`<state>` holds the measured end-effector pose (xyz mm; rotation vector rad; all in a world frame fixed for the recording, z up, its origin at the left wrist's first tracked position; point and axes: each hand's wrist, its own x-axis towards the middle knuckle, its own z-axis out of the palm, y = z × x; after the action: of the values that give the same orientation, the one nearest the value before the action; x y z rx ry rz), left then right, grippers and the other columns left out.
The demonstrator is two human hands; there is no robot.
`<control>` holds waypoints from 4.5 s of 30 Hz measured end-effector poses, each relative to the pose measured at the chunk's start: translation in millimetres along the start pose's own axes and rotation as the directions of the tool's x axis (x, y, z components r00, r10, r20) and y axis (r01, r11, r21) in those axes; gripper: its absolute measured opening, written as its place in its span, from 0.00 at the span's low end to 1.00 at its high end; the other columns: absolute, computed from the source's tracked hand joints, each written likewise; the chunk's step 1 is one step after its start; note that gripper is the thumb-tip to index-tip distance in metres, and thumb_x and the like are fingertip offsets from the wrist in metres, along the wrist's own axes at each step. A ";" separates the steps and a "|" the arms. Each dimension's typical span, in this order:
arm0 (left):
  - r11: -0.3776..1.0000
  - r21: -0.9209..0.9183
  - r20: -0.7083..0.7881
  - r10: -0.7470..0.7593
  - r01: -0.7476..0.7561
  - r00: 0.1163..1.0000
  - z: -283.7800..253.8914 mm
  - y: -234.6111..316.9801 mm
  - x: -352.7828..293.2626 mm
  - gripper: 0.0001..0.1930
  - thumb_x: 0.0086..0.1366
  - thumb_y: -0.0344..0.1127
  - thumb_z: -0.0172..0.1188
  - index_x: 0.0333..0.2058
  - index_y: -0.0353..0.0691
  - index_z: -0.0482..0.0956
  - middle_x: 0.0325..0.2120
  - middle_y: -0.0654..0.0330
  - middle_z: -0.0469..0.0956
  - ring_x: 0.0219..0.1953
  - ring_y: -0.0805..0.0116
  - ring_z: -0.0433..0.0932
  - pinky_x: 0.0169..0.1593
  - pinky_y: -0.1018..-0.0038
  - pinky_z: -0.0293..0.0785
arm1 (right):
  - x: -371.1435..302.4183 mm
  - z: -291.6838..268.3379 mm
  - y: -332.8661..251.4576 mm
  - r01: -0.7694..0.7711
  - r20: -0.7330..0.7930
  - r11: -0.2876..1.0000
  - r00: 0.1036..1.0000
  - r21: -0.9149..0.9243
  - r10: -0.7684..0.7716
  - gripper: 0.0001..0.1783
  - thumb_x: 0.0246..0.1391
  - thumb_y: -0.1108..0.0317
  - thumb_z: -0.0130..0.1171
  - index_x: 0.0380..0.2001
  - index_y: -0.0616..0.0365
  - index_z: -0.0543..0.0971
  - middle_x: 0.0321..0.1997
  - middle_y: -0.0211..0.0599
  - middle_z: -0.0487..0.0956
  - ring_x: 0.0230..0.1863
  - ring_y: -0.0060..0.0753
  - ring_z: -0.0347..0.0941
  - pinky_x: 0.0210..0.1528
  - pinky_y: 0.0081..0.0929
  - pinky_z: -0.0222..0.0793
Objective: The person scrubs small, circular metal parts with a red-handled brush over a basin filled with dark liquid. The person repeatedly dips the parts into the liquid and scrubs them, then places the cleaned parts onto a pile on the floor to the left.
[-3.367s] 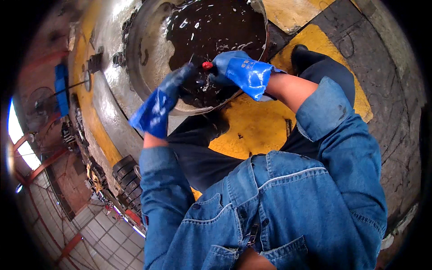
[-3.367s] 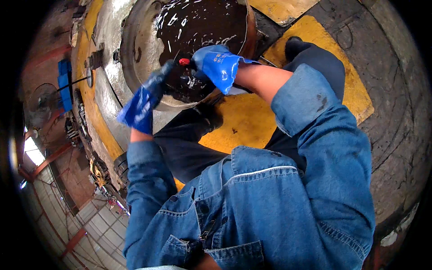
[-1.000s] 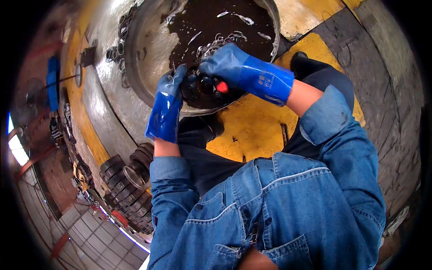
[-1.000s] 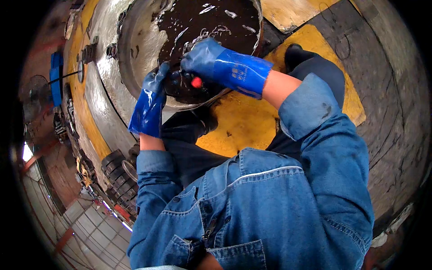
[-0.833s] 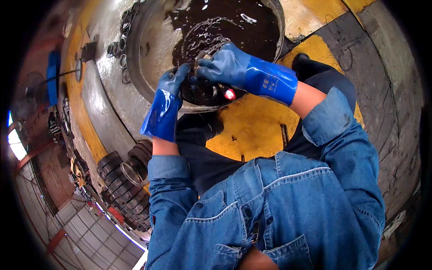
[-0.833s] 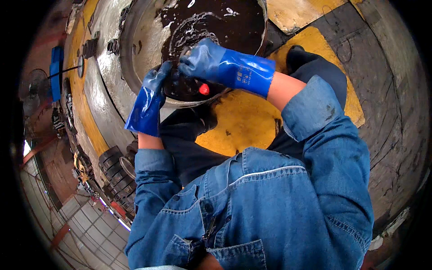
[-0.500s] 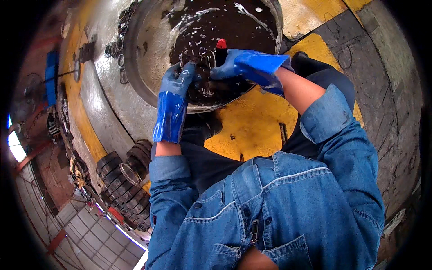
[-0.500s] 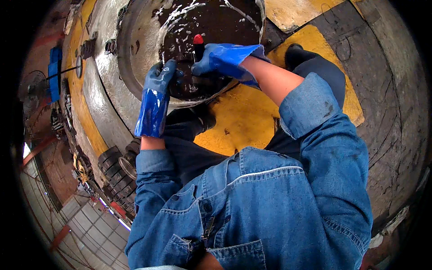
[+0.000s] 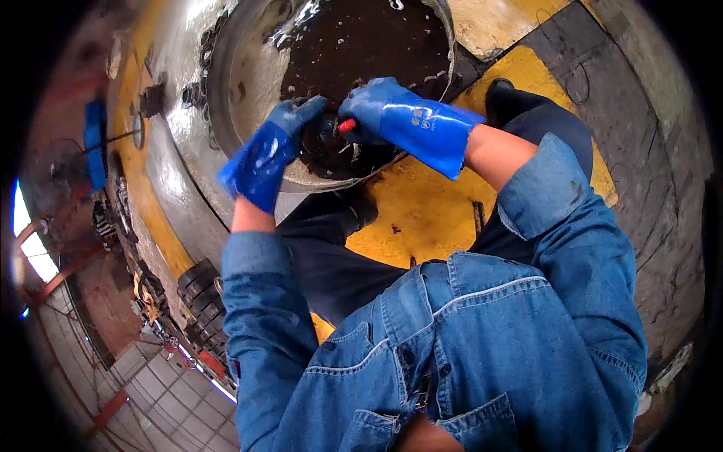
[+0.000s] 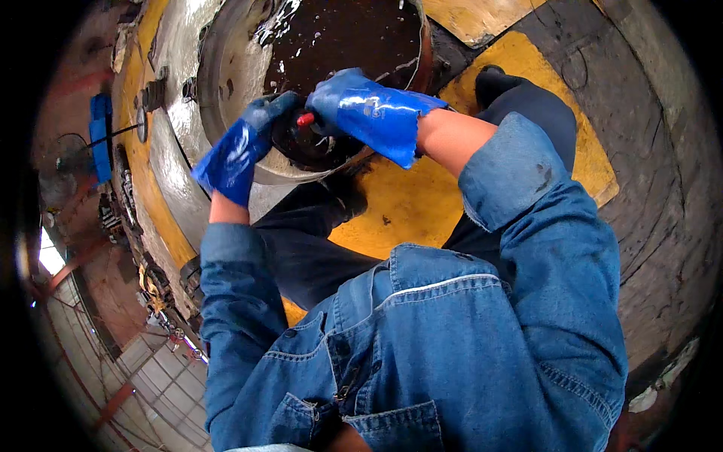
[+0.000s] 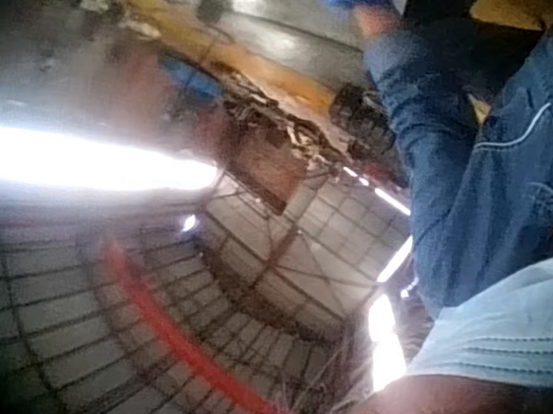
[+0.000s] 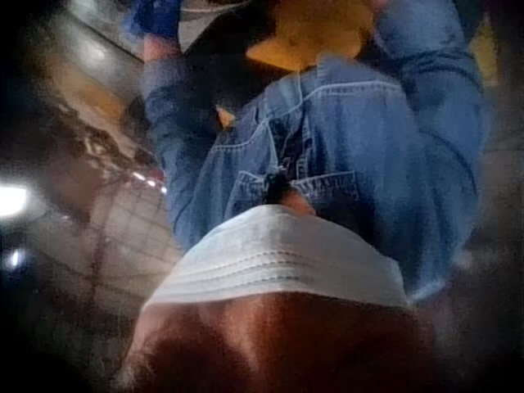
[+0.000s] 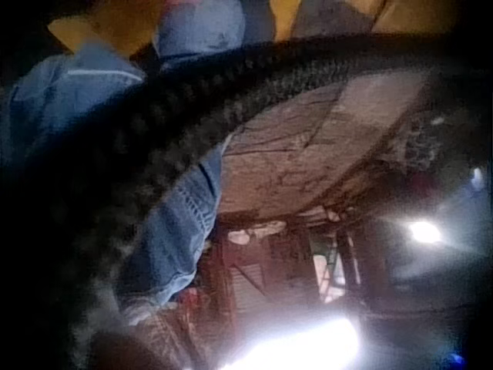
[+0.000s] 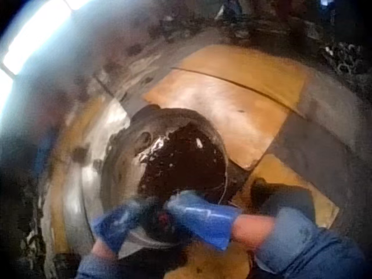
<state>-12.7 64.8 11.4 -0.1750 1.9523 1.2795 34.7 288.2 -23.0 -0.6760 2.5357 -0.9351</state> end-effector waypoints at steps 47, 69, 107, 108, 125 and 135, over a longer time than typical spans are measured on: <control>0.922 -0.333 -0.288 0.101 -0.198 0.952 7.0 -46.4 -50.7 0.18 0.69 0.34 0.65 0.53 0.29 0.79 0.36 0.56 0.85 0.32 0.69 0.82 0.38 0.71 0.81 | 36.8 -2.0 26.7 0.100 -0.285 0.692 0.945 0.715 0.158 0.19 0.58 0.51 0.67 0.42 0.55 0.88 0.36 0.36 0.88 0.38 0.25 0.82 0.46 0.30 0.78; 0.979 -0.121 -0.178 0.142 -0.165 0.974 30.2 -25.4 -48.3 0.17 0.71 0.39 0.63 0.51 0.32 0.80 0.33 0.60 0.84 0.31 0.71 0.82 0.36 0.75 0.79 | 22.8 13.2 -0.5 -0.239 0.059 0.851 0.969 0.468 0.240 0.22 0.56 0.48 0.65 0.43 0.55 0.87 0.37 0.45 0.87 0.41 0.43 0.84 0.48 0.37 0.78; 0.880 -0.330 -0.337 0.229 -0.343 0.913 18.1 -46.2 -31.2 0.21 0.68 0.37 0.67 0.55 0.31 0.78 0.35 0.56 0.84 0.33 0.67 0.83 0.39 0.69 0.82 | 31.6 6.8 48.5 -0.140 -0.245 0.674 0.862 0.726 0.443 0.22 0.58 0.48 0.69 0.42 0.57 0.87 0.37 0.38 0.87 0.40 0.30 0.82 0.46 0.32 0.75; 0.883 -0.330 -0.341 0.219 -0.334 0.914 18.1 -47.2 -28.0 0.21 0.68 0.37 0.67 0.54 0.31 0.78 0.35 0.56 0.84 0.33 0.67 0.83 0.39 0.70 0.82 | 35.8 7.9 49.9 -0.246 -0.198 0.642 0.819 0.726 0.539 0.25 0.57 0.46 0.69 0.43 0.58 0.87 0.38 0.40 0.87 0.40 0.32 0.82 0.47 0.33 0.75; 0.950 -0.233 -0.415 0.095 -0.207 0.905 27.7 -40.4 -30.8 0.25 0.78 0.55 0.51 0.52 0.37 0.82 0.33 0.60 0.84 0.33 0.70 0.80 0.34 0.73 0.75 | -3.3 -11.7 -14.0 -0.130 0.041 0.487 0.981 0.864 0.189 0.14 0.70 0.62 0.55 0.48 0.57 0.84 0.40 0.27 0.82 0.36 0.18 0.71 0.38 0.21 0.66; 0.869 -0.404 -0.382 0.123 -0.285 0.916 20.4 -68.0 -14.4 0.19 0.72 0.43 0.63 0.52 0.35 0.80 0.40 0.56 0.86 0.39 0.63 0.86 0.41 0.68 0.84 | -19.1 17.1 16.1 -0.258 0.091 0.673 0.958 0.693 0.273 0.26 0.61 0.46 0.60 0.38 0.63 0.86 0.30 0.43 0.80 0.34 0.34 0.73 0.42 0.32 0.69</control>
<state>41.9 44.7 -31.8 -0.4591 1.9614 1.9549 53.6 300.7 -43.2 -0.0486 1.9503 -1.6451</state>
